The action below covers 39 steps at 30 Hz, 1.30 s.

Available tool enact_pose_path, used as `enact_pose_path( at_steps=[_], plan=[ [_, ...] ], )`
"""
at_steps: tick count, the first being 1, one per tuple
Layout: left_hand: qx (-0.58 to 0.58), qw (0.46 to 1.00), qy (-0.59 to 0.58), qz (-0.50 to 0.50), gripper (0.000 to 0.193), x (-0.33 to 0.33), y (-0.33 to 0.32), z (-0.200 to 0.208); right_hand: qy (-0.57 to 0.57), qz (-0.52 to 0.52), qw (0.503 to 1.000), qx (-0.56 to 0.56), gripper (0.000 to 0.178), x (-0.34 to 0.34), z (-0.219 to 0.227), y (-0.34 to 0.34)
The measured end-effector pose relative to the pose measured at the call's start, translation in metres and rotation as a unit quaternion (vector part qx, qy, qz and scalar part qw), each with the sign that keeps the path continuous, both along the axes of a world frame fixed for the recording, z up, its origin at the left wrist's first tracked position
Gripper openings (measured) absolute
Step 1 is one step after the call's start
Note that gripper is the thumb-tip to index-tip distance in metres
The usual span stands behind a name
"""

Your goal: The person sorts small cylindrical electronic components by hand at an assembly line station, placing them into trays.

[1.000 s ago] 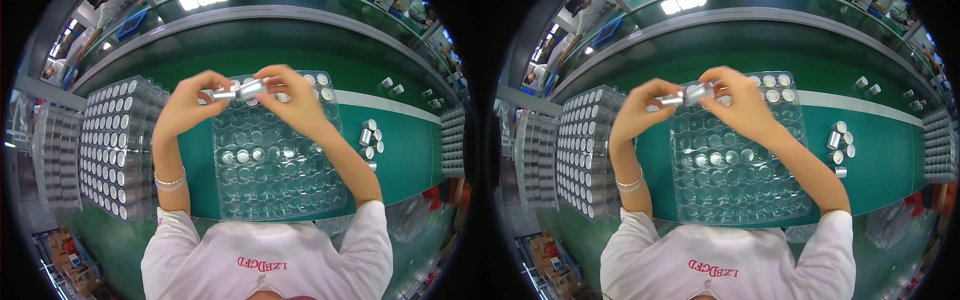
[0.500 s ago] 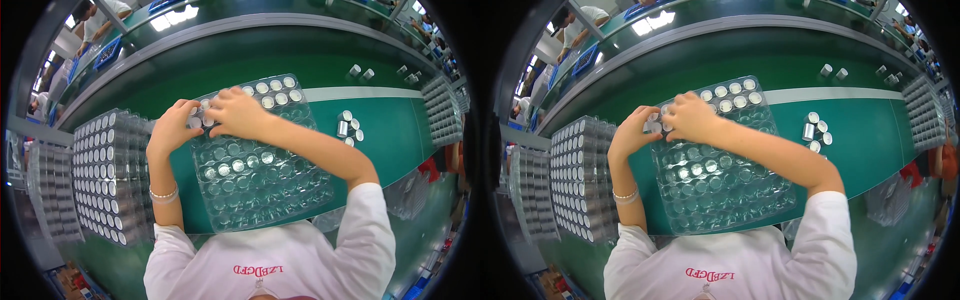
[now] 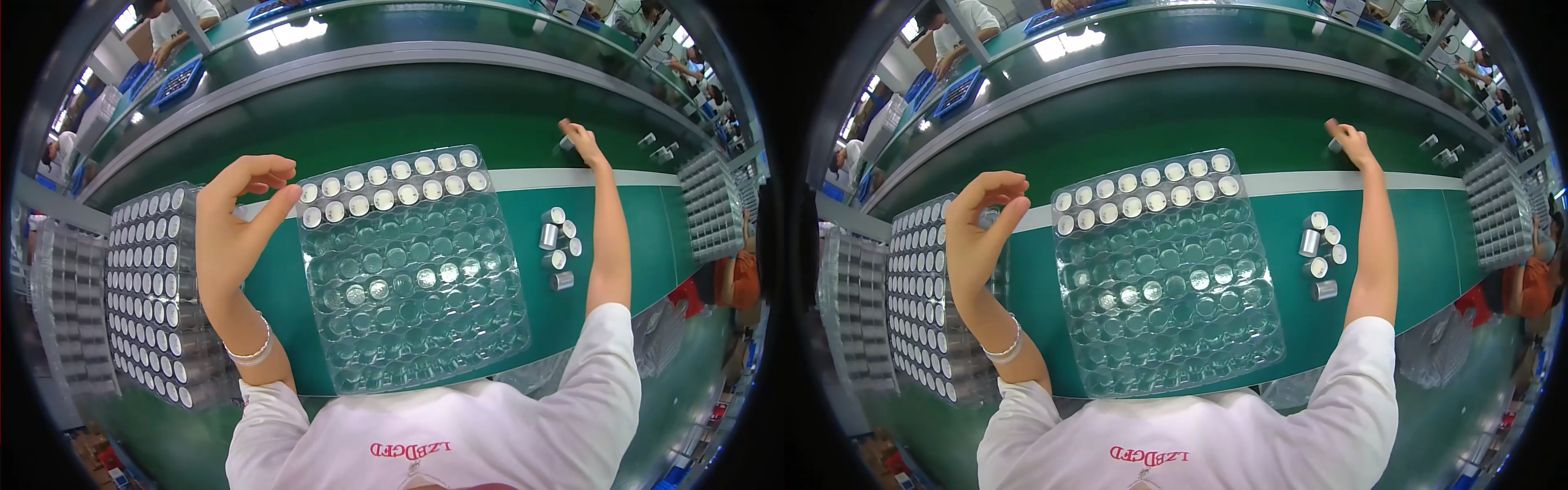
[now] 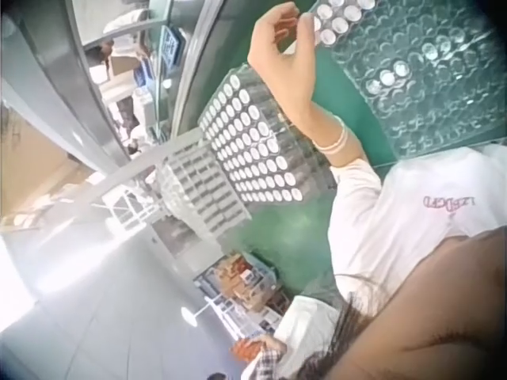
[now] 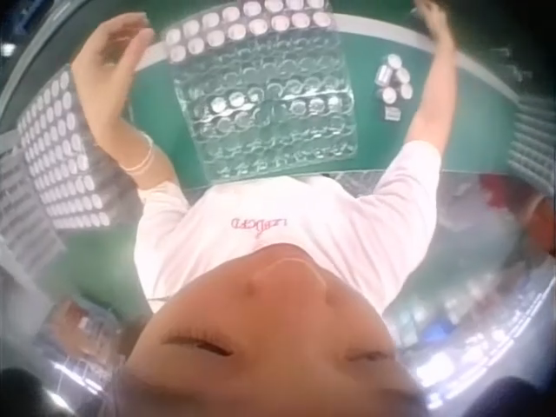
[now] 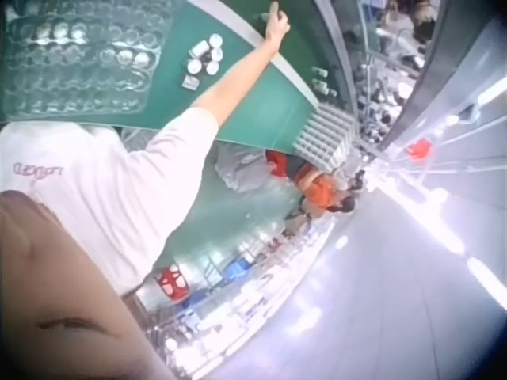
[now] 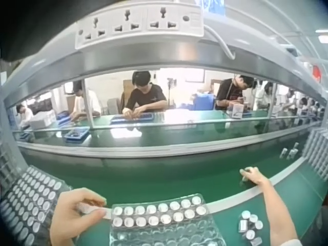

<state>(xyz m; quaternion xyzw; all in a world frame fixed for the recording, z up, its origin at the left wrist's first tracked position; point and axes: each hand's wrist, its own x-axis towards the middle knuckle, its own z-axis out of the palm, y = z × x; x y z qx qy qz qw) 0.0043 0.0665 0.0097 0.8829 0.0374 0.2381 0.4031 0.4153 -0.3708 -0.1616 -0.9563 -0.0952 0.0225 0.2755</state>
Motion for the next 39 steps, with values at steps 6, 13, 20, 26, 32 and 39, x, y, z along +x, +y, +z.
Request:
enact_pose_path(
  at_steps=[6,13,20,26,32,39],
  plan=[
    [0.006,0.997,-0.08,-0.009,0.023,0.002,-0.02,0.011,-0.119,0.192,0.961,0.161,0.025,-0.092,0.042,0.098],
    [0.091,0.971,-0.207,-0.081,0.041,0.025,-0.07,0.0,0.21,0.305,0.827,0.422,0.033,-0.276,0.145,0.214],
    [0.128,0.944,-0.294,-0.079,0.041,0.005,-0.05,0.012,0.266,0.323,0.658,0.626,0.053,-0.317,0.164,0.234],
    [-0.055,0.959,-0.248,-0.124,0.048,-0.005,-0.054,0.01,-0.112,0.436,0.693,0.563,0.041,-0.313,0.159,0.227],
    [-0.107,0.95,-0.257,-0.138,0.055,-0.006,-0.056,0.009,-0.237,0.489,0.65,0.531,0.032,-0.302,0.158,0.222],
    [-0.078,0.952,-0.247,-0.163,0.057,-0.003,-0.053,0.008,-0.244,0.437,0.664,0.556,0.034,-0.307,0.155,0.22]
  ],
)
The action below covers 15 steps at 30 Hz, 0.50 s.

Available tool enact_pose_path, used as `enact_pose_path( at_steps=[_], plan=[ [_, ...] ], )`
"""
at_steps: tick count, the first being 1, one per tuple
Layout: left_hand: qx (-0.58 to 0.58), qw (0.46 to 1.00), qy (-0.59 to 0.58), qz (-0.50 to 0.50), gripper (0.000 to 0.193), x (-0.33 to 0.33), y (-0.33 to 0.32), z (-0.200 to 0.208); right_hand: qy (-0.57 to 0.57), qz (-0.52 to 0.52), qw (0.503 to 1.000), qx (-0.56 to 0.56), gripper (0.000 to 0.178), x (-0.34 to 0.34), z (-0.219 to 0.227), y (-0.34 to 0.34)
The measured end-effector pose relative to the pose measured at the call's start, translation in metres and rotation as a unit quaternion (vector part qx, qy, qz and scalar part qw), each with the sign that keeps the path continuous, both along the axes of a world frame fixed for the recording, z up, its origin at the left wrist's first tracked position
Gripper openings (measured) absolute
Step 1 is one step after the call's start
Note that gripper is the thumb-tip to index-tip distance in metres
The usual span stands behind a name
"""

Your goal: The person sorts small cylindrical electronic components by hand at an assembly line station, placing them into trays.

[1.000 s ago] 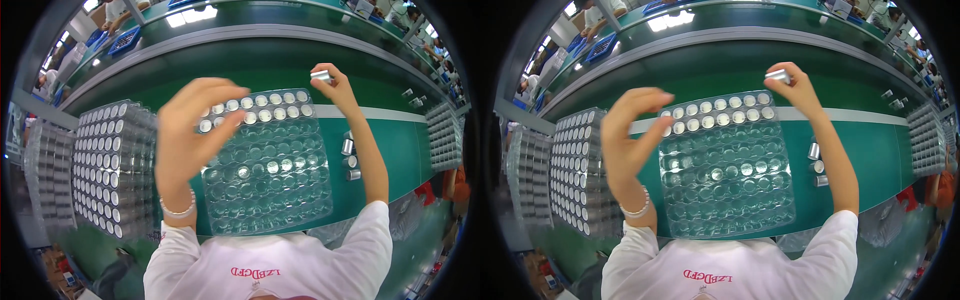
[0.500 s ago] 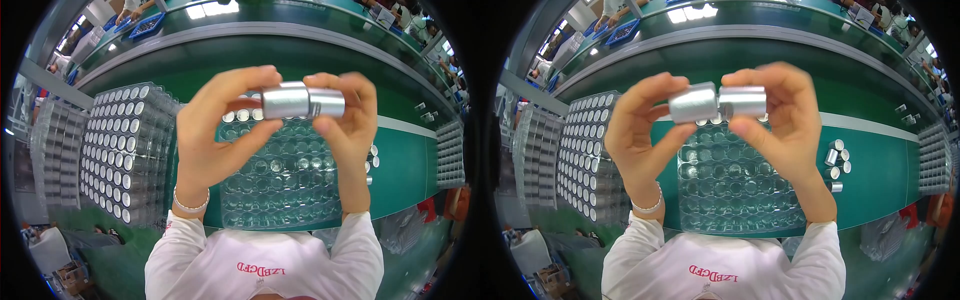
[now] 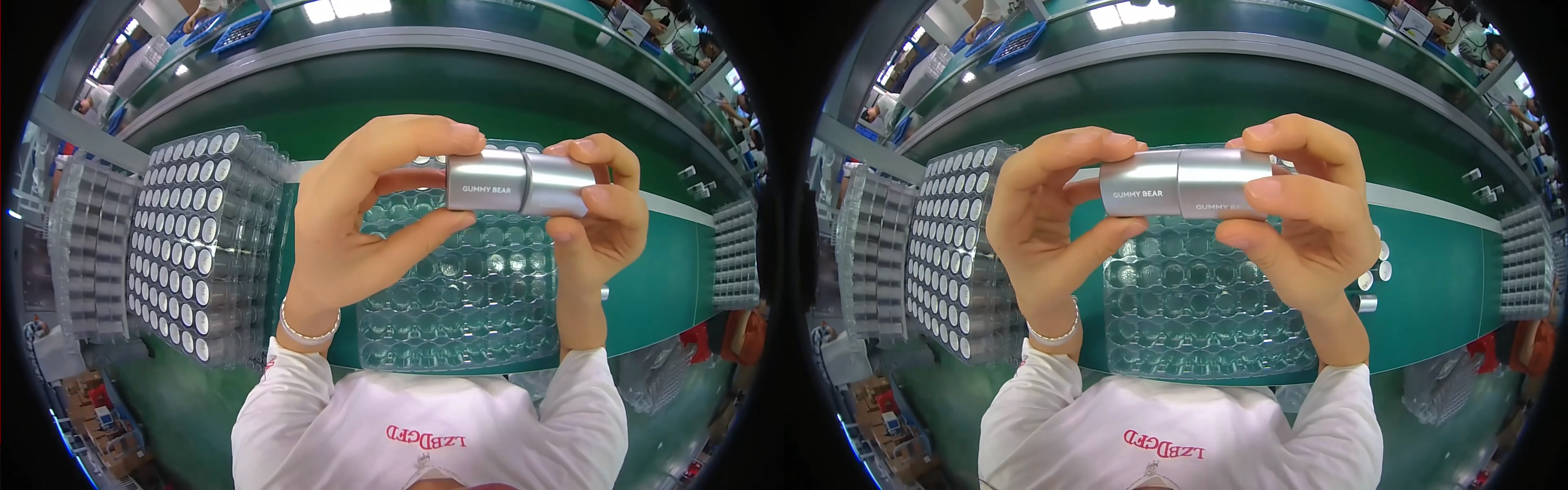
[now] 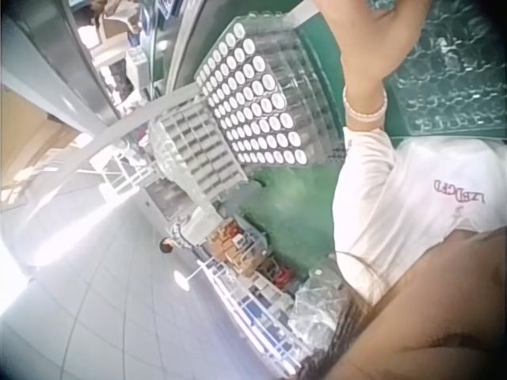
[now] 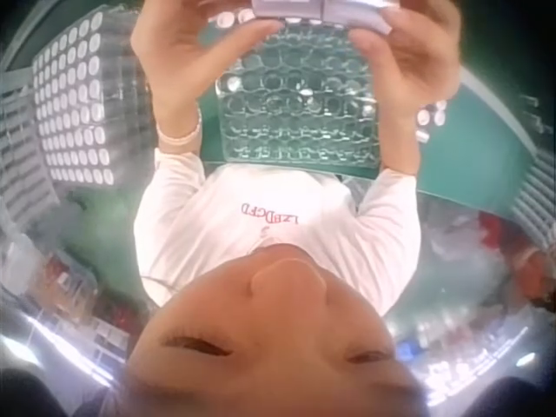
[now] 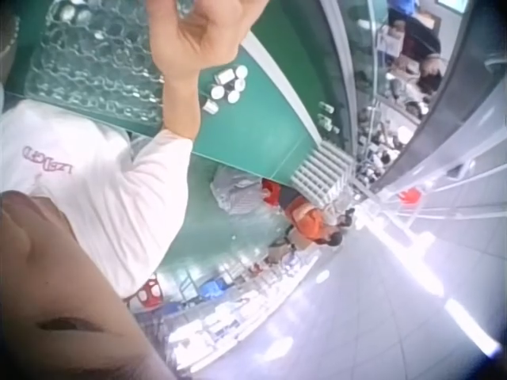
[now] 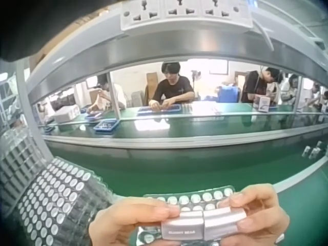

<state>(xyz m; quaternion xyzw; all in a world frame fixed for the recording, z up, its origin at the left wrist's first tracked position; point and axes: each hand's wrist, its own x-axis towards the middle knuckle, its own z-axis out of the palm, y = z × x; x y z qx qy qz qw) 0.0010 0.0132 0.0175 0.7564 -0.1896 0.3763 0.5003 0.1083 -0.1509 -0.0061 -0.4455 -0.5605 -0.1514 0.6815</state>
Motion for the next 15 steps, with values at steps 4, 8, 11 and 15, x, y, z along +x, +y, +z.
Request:
enact_pose_path(
  at_steps=[4,8,11,15],
  plan=[
    [-0.012,1.0,-0.007,-0.001,0.056,0.0004,0.0008,-0.0008,-0.019,-0.018,0.999,-0.022,0.036,-0.0011,0.0017,-0.0009],
    [-0.013,1.0,-0.012,-0.003,0.055,-0.0005,0.0004,-0.0002,-0.023,-0.026,0.999,-0.024,0.036,-0.0021,0.0037,-0.0015],
    [-0.003,1.0,-0.009,-0.018,0.051,0.0008,0.0053,-0.0022,0.024,-0.055,0.998,-0.018,0.037,-0.0068,0.0056,-0.0023],
    [-0.07,0.988,0.115,-0.069,0.037,-0.0038,0.0024,0.0024,0.076,-0.059,0.995,-0.031,0.032,-0.0062,0.0065,-0.0077]
  ],
)
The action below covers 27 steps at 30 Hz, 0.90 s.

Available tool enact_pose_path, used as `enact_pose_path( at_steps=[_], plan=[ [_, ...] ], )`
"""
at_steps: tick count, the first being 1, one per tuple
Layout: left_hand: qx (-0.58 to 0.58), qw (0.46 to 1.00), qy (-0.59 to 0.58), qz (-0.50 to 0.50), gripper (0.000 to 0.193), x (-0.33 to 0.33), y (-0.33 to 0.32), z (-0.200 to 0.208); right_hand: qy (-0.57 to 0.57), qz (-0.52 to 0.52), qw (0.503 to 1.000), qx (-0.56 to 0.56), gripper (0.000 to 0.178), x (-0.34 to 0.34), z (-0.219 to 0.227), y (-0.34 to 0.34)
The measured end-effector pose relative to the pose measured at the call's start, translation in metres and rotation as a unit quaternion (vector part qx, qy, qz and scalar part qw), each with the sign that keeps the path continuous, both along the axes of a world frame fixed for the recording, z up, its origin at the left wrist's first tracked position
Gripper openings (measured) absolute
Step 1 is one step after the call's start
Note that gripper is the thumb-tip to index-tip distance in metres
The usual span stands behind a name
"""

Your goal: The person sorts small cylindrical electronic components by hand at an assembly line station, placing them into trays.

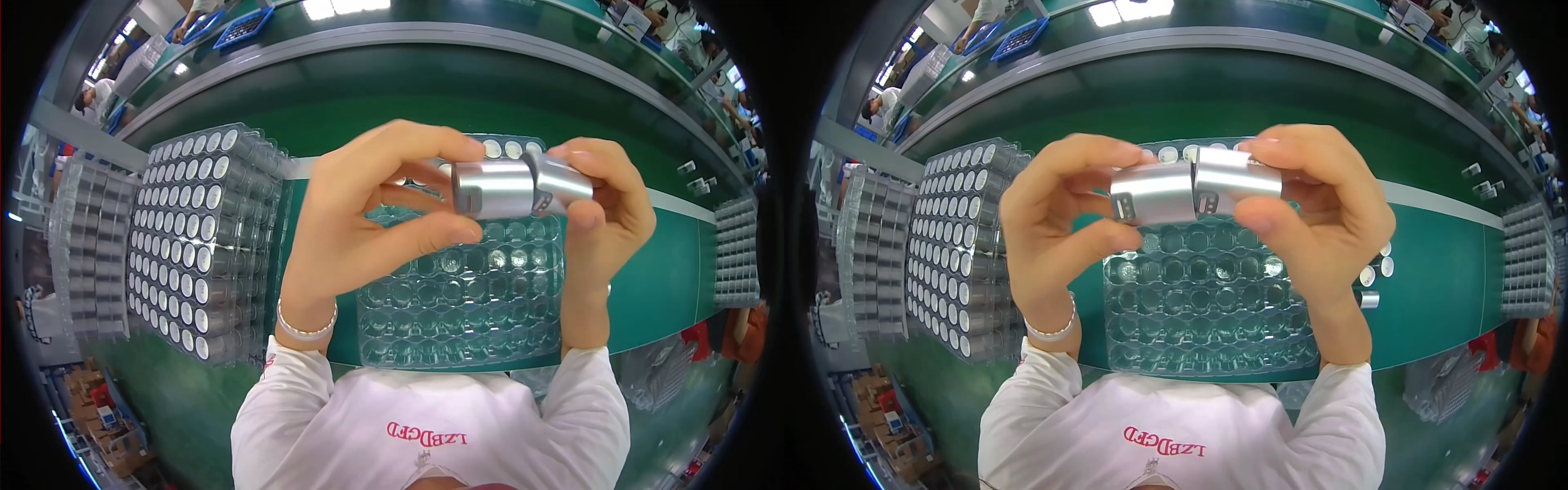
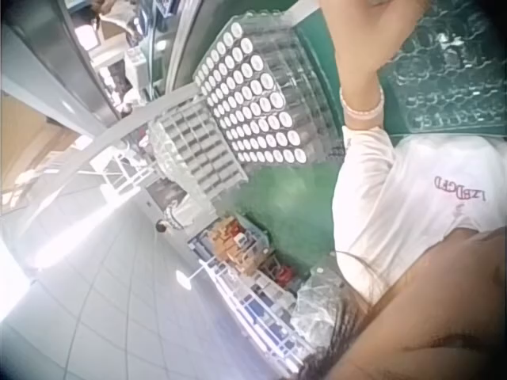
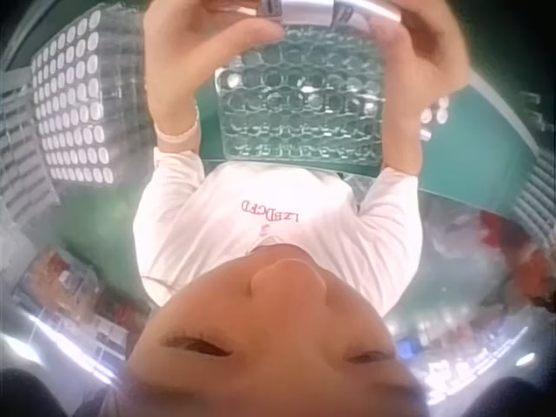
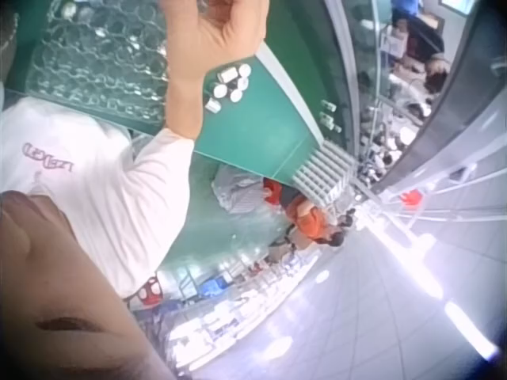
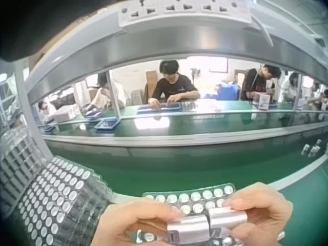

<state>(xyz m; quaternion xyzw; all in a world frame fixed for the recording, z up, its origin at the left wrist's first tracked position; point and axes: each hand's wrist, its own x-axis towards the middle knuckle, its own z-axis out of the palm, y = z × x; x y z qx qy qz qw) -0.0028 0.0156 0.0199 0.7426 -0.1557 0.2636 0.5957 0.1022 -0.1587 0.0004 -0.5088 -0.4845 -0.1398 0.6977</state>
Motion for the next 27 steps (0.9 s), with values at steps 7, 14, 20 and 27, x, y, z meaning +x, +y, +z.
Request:
enact_pose_path(
  at_steps=[7,14,20,27],
  plan=[
    [-0.142,0.981,0.122,-0.043,0.024,0.011,0.001,-0.013,0.374,0.1,0.92,-0.062,0.023,0.0,-0.005,0.009],
    [-0.15,0.979,0.135,-0.042,0.024,0.013,0.006,-0.014,0.421,0.132,0.896,-0.058,0.029,0.003,-0.012,0.013],
    [-0.046,0.998,0.042,-0.031,0.031,0.019,0.009,-0.018,0.368,0.214,0.905,0.026,0.026,0.009,-0.018,0.011],
    [-0.021,0.996,-0.089,-0.012,0.067,0.016,0.003,-0.017,0.001,0.15,0.987,0.048,0.044,0.015,-0.026,0.019]
  ],
)
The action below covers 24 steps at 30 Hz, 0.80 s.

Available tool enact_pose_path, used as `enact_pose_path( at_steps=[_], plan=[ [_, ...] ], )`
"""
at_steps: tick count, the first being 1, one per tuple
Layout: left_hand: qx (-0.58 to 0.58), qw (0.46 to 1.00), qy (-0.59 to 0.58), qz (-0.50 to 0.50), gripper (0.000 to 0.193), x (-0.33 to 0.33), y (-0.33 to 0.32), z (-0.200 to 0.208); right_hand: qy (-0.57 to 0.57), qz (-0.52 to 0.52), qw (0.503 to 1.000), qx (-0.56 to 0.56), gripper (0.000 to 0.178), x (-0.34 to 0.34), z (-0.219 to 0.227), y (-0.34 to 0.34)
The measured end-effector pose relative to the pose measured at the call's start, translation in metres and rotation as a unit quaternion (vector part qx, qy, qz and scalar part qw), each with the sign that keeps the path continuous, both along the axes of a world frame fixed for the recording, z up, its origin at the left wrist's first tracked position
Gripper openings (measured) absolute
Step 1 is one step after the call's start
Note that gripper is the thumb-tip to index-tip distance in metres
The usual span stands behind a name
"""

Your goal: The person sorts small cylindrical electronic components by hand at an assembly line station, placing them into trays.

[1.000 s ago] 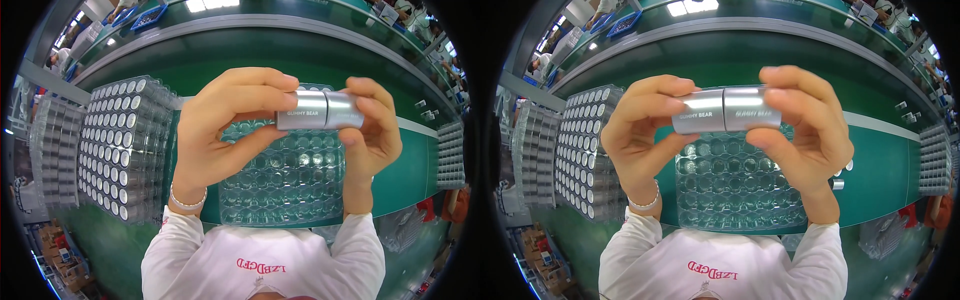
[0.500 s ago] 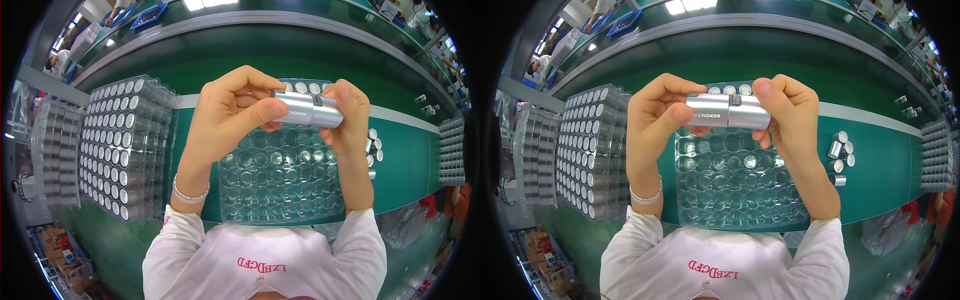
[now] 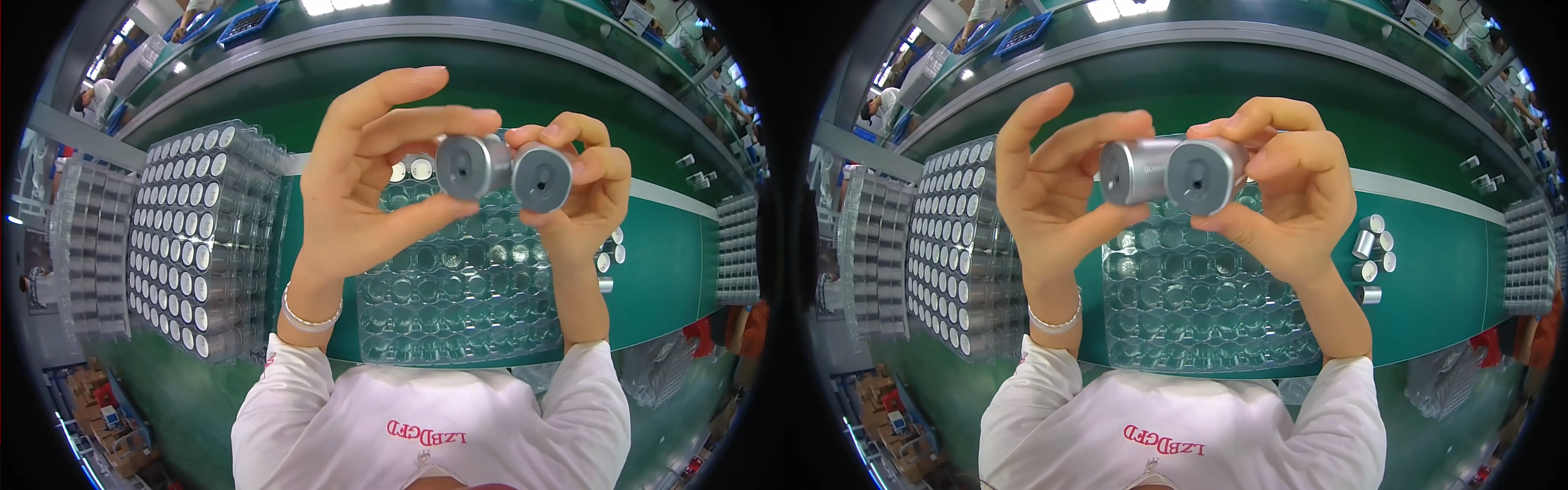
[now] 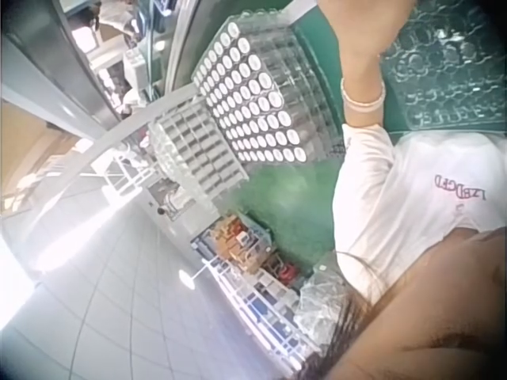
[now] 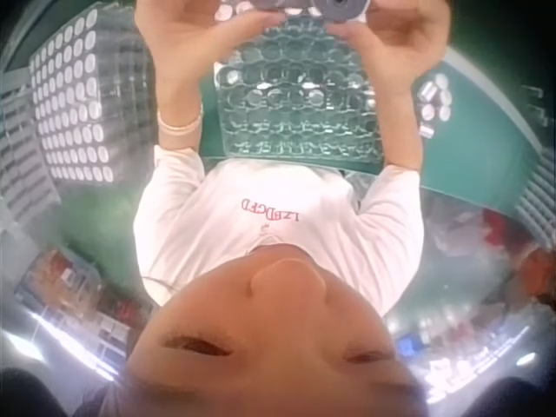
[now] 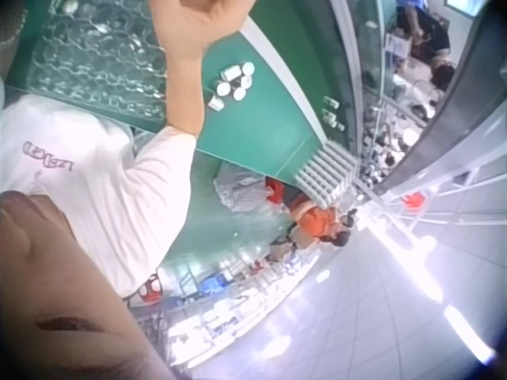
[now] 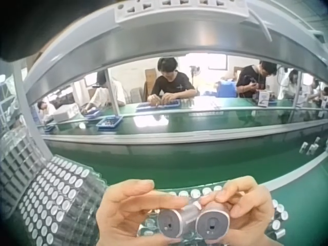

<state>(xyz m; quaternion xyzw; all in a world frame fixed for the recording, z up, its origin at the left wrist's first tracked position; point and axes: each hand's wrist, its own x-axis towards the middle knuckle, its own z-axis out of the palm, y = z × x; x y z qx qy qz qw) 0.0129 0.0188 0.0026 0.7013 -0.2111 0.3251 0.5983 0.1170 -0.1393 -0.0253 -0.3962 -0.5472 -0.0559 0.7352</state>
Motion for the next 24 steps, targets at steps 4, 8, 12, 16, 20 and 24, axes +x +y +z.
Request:
enact_pose_path(
  at_steps=[4,8,12,16,20,24],
  plan=[
    [-0.037,0.998,-0.006,-0.051,0.06,0.003,-0.001,-0.005,-0.004,0.015,1.0,-0.013,0.043,-0.004,0.003,0.002],
    [-0.057,0.995,-0.012,-0.085,0.046,0.011,-0.003,-0.012,-0.008,-0.002,1.0,-0.016,0.044,-0.001,0.0,0.002],
    [-0.079,0.995,-0.001,-0.066,0.055,0.004,-0.011,-0.006,-0.014,-0.022,0.999,-0.026,0.046,-0.006,0.004,0.001],
    [-0.02,0.997,-0.039,-0.067,0.067,-0.001,-0.003,-0.005,-0.033,-0.011,0.998,-0.045,0.048,-0.009,0.006,-0.002],
    [-0.039,0.997,0.047,-0.049,0.054,-0.015,0.005,-0.008,0.052,0.03,0.995,-0.073,0.047,-0.014,-0.005,-0.006],
    [0.041,0.991,0.129,0.021,0.042,-0.028,0.033,-0.032,0.149,0.029,0.965,-0.215,0.04,-0.014,-0.018,-0.011]
  ],
)
